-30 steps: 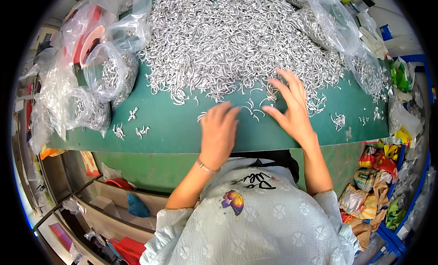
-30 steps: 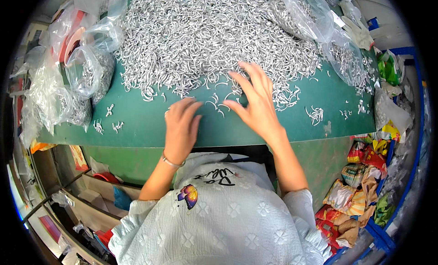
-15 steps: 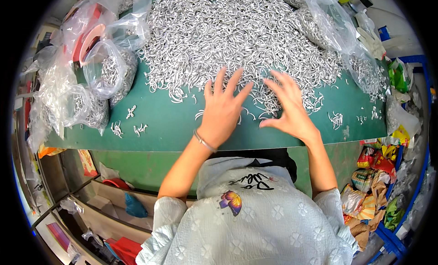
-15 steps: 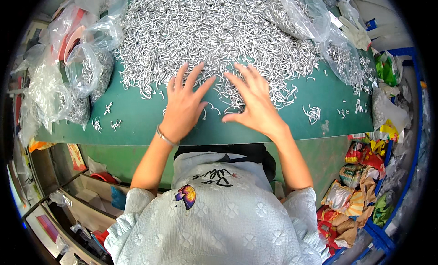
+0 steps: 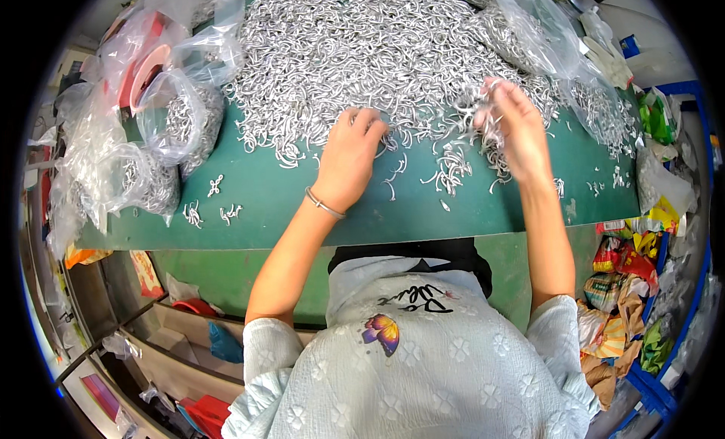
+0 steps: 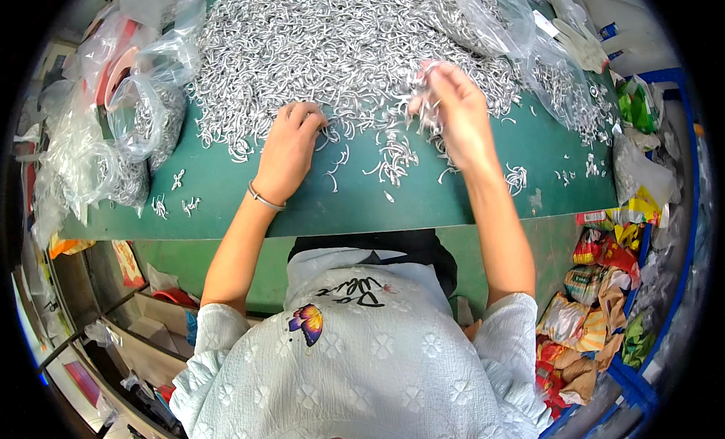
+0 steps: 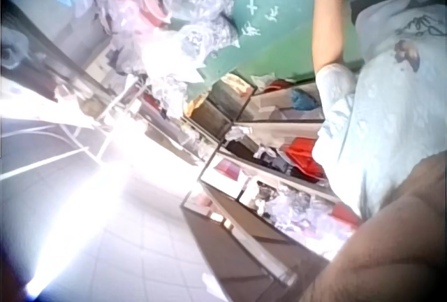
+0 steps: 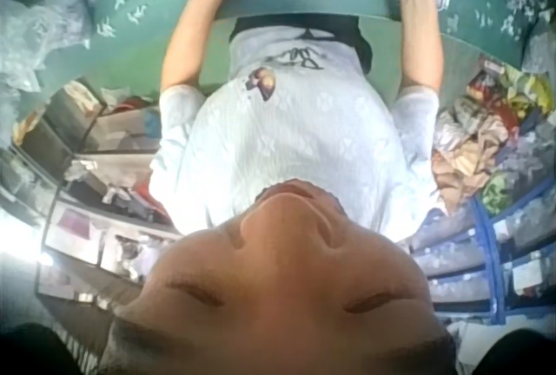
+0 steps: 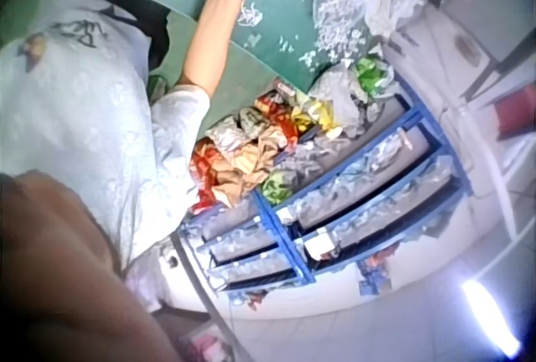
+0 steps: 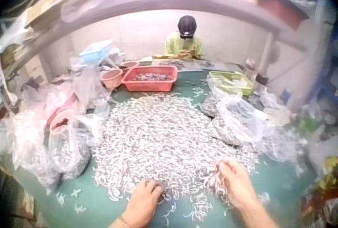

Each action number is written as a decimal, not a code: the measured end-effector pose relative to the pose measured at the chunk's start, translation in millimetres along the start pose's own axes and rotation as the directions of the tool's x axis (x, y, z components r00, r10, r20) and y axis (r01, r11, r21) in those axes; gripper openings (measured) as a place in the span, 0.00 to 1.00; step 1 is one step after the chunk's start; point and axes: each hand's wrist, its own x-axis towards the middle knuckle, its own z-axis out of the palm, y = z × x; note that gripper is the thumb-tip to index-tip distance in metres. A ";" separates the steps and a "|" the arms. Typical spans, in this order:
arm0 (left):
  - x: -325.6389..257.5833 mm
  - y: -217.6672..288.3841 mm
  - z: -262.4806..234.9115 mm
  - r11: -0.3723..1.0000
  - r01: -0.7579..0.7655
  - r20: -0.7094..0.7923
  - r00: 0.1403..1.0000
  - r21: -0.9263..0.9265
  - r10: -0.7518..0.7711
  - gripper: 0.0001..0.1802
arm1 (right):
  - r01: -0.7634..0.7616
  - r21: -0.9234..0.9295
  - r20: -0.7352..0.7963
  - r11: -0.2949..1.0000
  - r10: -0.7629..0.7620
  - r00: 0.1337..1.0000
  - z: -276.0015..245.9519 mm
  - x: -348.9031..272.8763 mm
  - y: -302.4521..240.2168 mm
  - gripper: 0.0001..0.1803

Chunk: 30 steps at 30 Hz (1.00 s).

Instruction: The person sorts small curved metal parts on a green table by hand, gathering them into piles and placing them into containers.

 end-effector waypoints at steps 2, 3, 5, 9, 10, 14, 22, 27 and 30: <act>3.5 3.0 -5.0 0.999 0.033 -0.006 0.999 -0.006 -0.034 0.15 | 0.036 -0.056 -0.036 0.998 -0.039 0.999 -0.8 2.0 -20.3 0.14; 4.8 3.9 -7.5 0.999 0.052 -0.008 0.999 -0.007 -0.052 0.14 | 0.064 -0.211 -0.050 0.975 -0.076 0.996 -1.7 1.7 -24.4 0.15; 6.8 1.3 -11.0 0.995 0.089 -0.051 0.995 0.034 -0.087 0.15 | 0.160 -0.455 -0.024 0.876 -0.191 0.981 -8.7 -2.5 -22.0 0.18; 8.0 -11.3 -23.4 0.980 0.168 -0.191 0.971 0.106 -0.146 0.14 | 0.248 -0.767 0.210 0.592 -0.133 0.969 -16.1 -44.3 -12.3 0.22; 8.0 -11.4 -25.0 0.968 0.204 -0.232 0.958 0.147 -0.167 0.15 | 0.319 -0.769 0.322 0.554 -0.096 0.942 -9.4 -57.2 -11.5 0.23; 0.7 29.0 -25.1 0.986 0.163 -0.114 0.980 -0.027 -0.166 0.17 | 0.524 -0.815 0.484 0.249 -0.205 0.851 -1.3 -76.2 24.8 0.20; -45.8 91.4 24.4 0.952 -0.031 0.219 0.970 -0.305 0.102 0.12 | 0.279 -0.939 0.196 0.201 -0.353 0.915 -23.8 -73.3 19.7 0.10; -44.0 87.1 26.1 0.958 0.065 0.082 0.996 -0.279 -0.044 0.09 | 0.402 -0.897 0.265 0.184 -0.503 0.822 1.3 -50.9 27.9 0.13; -48.6 83.7 26.2 0.951 0.091 0.051 0.996 -0.296 -0.079 0.09 | 0.400 -0.889 0.253 0.222 -0.491 0.834 -2.5 -53.4 25.4 0.11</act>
